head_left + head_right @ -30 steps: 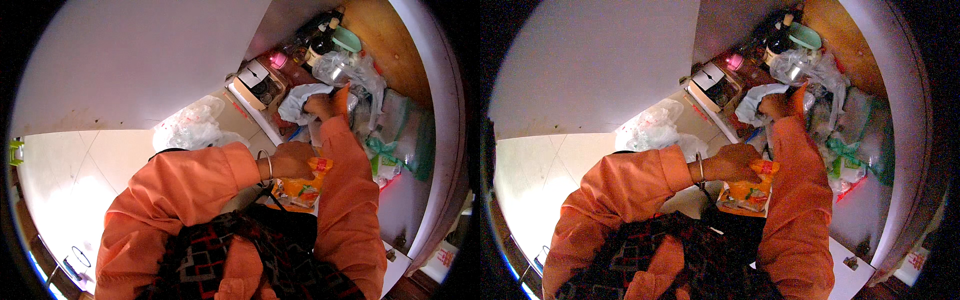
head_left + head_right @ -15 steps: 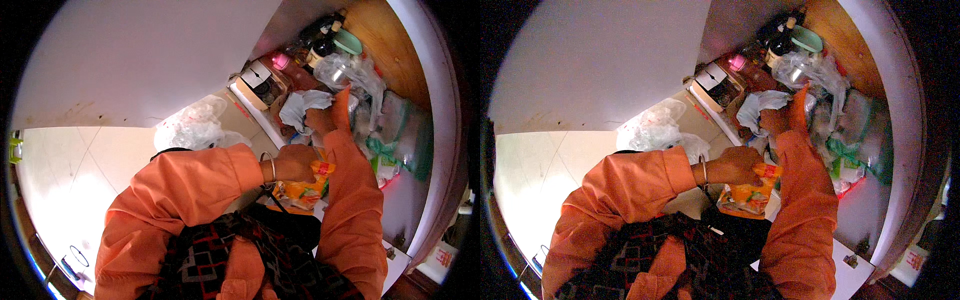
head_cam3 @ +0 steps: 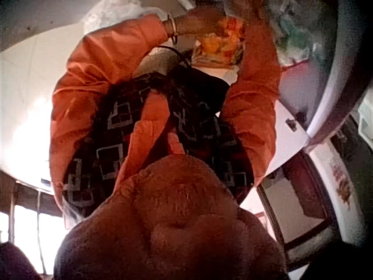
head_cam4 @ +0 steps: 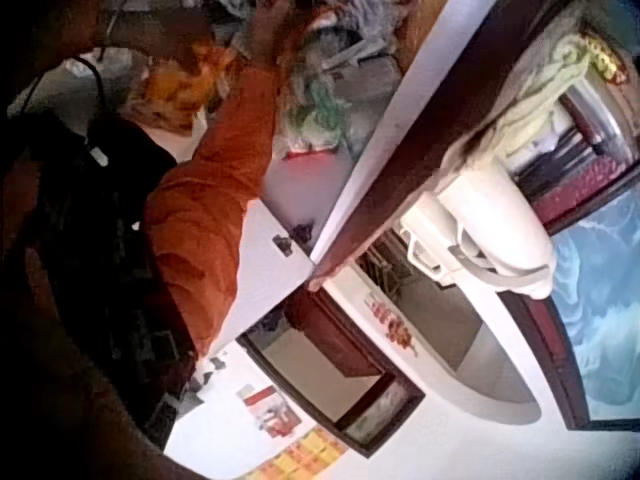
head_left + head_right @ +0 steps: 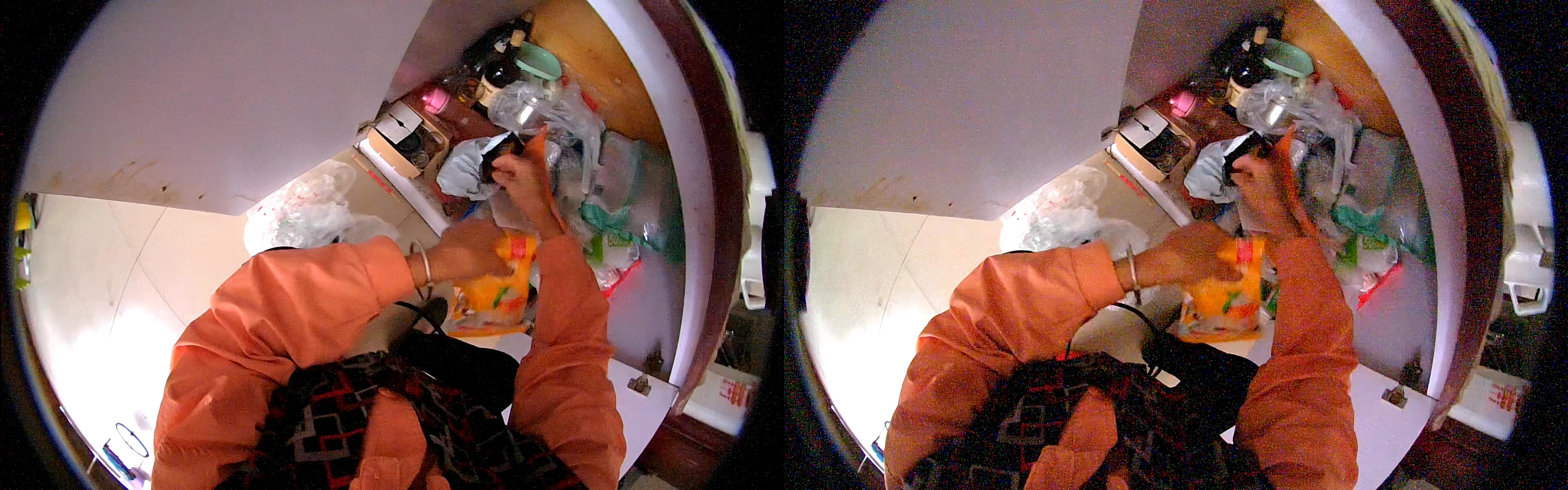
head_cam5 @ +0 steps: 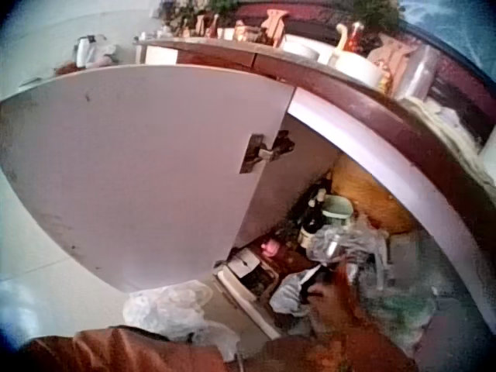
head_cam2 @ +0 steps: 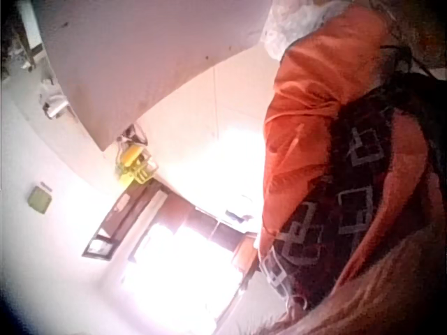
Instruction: The person rummages through a cluttered kitchen cupboard, moving aside various plastic bags and containers. They pull out a green bag containing chopsticks, inspect it, and place it back. They then handle a clear plastic bag and a yellow packet of seasoning, examining the items before returning them to the cupboard.
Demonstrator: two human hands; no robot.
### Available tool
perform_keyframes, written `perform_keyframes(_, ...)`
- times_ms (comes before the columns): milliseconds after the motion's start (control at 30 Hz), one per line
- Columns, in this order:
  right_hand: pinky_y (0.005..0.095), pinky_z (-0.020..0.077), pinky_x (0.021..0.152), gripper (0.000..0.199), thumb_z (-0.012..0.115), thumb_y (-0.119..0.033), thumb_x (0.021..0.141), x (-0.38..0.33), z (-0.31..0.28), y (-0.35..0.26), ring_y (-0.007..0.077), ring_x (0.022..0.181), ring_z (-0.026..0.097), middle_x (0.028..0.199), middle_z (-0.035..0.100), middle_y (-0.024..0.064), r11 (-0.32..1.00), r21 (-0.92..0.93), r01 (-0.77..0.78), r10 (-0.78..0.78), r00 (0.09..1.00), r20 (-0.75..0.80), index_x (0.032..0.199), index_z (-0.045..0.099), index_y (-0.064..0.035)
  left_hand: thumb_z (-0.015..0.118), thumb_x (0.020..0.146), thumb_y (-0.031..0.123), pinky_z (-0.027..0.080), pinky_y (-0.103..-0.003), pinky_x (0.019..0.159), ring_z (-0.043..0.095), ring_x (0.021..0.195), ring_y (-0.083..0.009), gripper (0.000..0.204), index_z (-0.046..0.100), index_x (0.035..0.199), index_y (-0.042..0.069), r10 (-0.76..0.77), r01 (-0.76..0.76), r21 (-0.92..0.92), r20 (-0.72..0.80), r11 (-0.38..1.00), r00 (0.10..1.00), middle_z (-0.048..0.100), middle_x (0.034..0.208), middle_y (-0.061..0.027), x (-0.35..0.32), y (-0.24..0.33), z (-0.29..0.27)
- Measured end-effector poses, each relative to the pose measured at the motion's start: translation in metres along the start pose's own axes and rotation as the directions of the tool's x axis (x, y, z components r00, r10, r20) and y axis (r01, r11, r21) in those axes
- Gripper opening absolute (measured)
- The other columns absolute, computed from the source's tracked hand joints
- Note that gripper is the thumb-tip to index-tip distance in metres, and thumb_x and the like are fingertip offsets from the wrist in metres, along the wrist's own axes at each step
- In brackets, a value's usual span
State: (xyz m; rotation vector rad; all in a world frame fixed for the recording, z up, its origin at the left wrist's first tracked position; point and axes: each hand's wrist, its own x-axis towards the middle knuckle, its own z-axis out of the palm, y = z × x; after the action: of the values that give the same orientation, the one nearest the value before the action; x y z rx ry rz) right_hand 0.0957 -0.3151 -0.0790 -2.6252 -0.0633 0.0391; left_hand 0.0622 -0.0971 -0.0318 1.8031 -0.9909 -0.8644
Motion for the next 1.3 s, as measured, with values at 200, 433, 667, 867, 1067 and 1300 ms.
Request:
perform_keyframes(200, 0.0424, 0.0374, 0.095, 0.059, 0.041, -0.052, 0.085, -0.101, -0.081, -0.112, 0.0267, 0.103, 0.051, 0.114, 0.051, 0.0154, -0.108, 0.993, -0.051, 0.251, 0.965, 0.077, 0.117, 0.046, -0.0029, 0.060, 0.082, 0.021, 0.051, -0.029, 0.073, 0.062, 0.086, -0.0169, 0.027, 0.057, 0.102, 0.002, -0.083, -0.193, -0.973, -0.204, 0.128, 0.975, 0.062, 0.098, -0.0074, -0.009, 0.010, -0.031)
perform_keyframes(433, 0.0356, 0.0423, 0.091, 0.043, 0.059, -0.021, 0.081, -0.117, -0.038, -0.184, 0.0195, 0.102, 0.052, 0.116, 0.051, 0.0119, 0.382, 0.895, 0.229, 0.436, 0.809, -0.393, 0.116, 0.045, -0.0001, 0.052, 0.087, 0.014, 0.040, -0.033, 0.094, 0.051, 0.107, -0.0165, 0.032, 0.046, 0.117, 0.004, 0.121, -0.252, -0.931, -0.291, -0.264, 0.949, 0.052, 0.116, -0.0064, -0.016, 0.026, -0.026)
perform_keyframes(667, 0.0241, 0.0460, 0.070, 0.015, 0.060, -0.007, 0.080, -0.135, -0.030, -0.168, 0.0097, 0.077, 0.057, 0.090, 0.061, 0.0033, 0.554, 0.763, 0.334, 0.487, 0.613, -0.622, 0.093, 0.061, -0.0005, 0.052, 0.087, 0.016, 0.039, -0.032, 0.095, 0.050, 0.108, -0.0158, 0.034, 0.045, 0.118, 0.005, 0.137, -0.196, -0.963, -0.223, -0.185, 0.965, 0.051, 0.117, -0.0057, -0.039, 0.035, -0.016)
perform_keyframes(867, 0.0248, 0.0444, 0.071, 0.019, 0.059, -0.011, 0.080, -0.143, -0.028, -0.173, 0.0090, 0.080, 0.055, 0.090, 0.059, 0.0014, 0.396, 0.819, 0.415, 0.559, 0.599, -0.574, 0.096, 0.059, -0.0013, 0.050, 0.089, 0.027, 0.040, -0.030, 0.092, 0.052, 0.106, -0.0144, 0.035, 0.047, 0.115, 0.004, 0.102, -0.195, -0.981, -0.194, 0.000, 0.976, 0.054, 0.115, -0.0054, -0.045, 0.037, -0.018)
perform_keyframes(1067, 0.0276, 0.0450, 0.079, 0.025, 0.057, -0.014, 0.082, -0.161, -0.034, -0.164, 0.0141, 0.090, 0.056, 0.101, 0.057, 0.0056, 0.218, 0.880, 0.422, 0.603, 0.651, -0.461, 0.104, 0.056, -0.0022, 0.051, 0.088, 0.033, 0.044, -0.030, 0.086, 0.057, 0.095, -0.0124, 0.036, 0.052, 0.107, 0.003, 0.068, -0.250, -0.922, -0.241, 0.295, 0.968, 0.060, 0.101, -0.0043, -0.038, 0.030, -0.026)
perform_keyframes(1300, 0.0448, 0.0399, 0.091, 0.056, 0.044, -0.038, 0.085, -0.185, -0.037, -0.147, 0.0276, 0.107, 0.051, 0.120, 0.048, 0.0136, -0.113, 0.965, 0.237, 0.089, 0.970, -0.227, 0.123, 0.036, 0.0029, 0.042, 0.091, 0.038, 0.044, -0.032, 0.088, 0.056, 0.096, -0.0168, 0.040, 0.049, 0.108, 0.002, 0.097, -0.358, -0.932, -0.352, 0.055, 0.931, 0.058, 0.104, -0.0069, -0.021, 0.021, -0.018)
